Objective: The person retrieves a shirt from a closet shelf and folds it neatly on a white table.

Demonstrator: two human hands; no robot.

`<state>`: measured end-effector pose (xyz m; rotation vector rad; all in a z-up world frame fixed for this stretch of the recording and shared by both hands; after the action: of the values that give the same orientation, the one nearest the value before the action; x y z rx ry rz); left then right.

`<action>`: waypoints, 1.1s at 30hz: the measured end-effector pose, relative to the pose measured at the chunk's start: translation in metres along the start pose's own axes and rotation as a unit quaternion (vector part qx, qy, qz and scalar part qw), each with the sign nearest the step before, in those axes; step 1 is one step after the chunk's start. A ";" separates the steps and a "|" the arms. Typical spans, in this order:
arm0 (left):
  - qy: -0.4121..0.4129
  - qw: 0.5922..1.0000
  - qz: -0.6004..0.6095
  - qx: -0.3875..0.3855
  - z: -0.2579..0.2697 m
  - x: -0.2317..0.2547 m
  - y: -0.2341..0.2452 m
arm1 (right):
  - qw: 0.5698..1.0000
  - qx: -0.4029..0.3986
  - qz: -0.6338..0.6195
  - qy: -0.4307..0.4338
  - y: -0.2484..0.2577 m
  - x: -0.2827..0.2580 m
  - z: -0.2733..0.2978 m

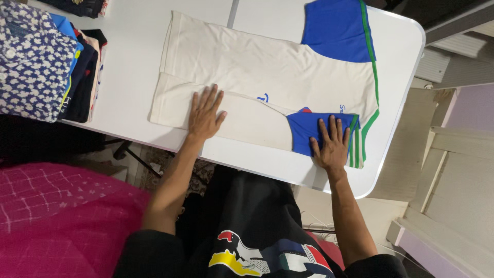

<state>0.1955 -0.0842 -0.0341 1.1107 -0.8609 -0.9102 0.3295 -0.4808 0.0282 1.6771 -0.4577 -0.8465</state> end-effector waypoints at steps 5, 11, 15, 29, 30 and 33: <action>0.051 0.994 0.079 0.060 0.006 -0.078 0.019 | 1.000 0.007 0.002 -0.010 0.002 -0.003 0.000; 0.065 0.989 0.089 0.102 0.005 -0.131 0.038 | 1.000 -0.006 0.017 -0.021 0.001 -0.009 -0.002; 0.010 0.970 0.155 0.186 -0.008 -0.148 0.061 | 0.999 0.012 -0.001 -0.048 -0.002 -0.016 0.000; 0.050 0.964 0.210 0.155 -0.040 -0.170 0.076 | 0.997 0.020 -0.007 -0.076 -0.006 -0.017 -0.001; 0.040 0.955 0.211 0.204 -0.032 -0.165 0.081 | 0.997 0.018 -0.003 -0.078 -0.006 -0.017 -0.001; 0.029 0.965 0.171 0.196 -0.006 -0.140 0.069 | 0.996 0.018 0.004 -0.082 -0.009 -0.016 -0.001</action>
<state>0.1585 0.0589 0.0153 1.2675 -1.1732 -0.4260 0.3185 -0.4667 0.0243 1.6447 -0.5942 -0.9794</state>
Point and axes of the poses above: each hand's wrist, its own z-axis away from the middle knuckle, its own y-axis out of the back of the hand, x = y × z, the point moved 7 cm from there along -z, towards the middle knuckle, and after that the axes turned 7 degrees about y, right-handed, at the moved point
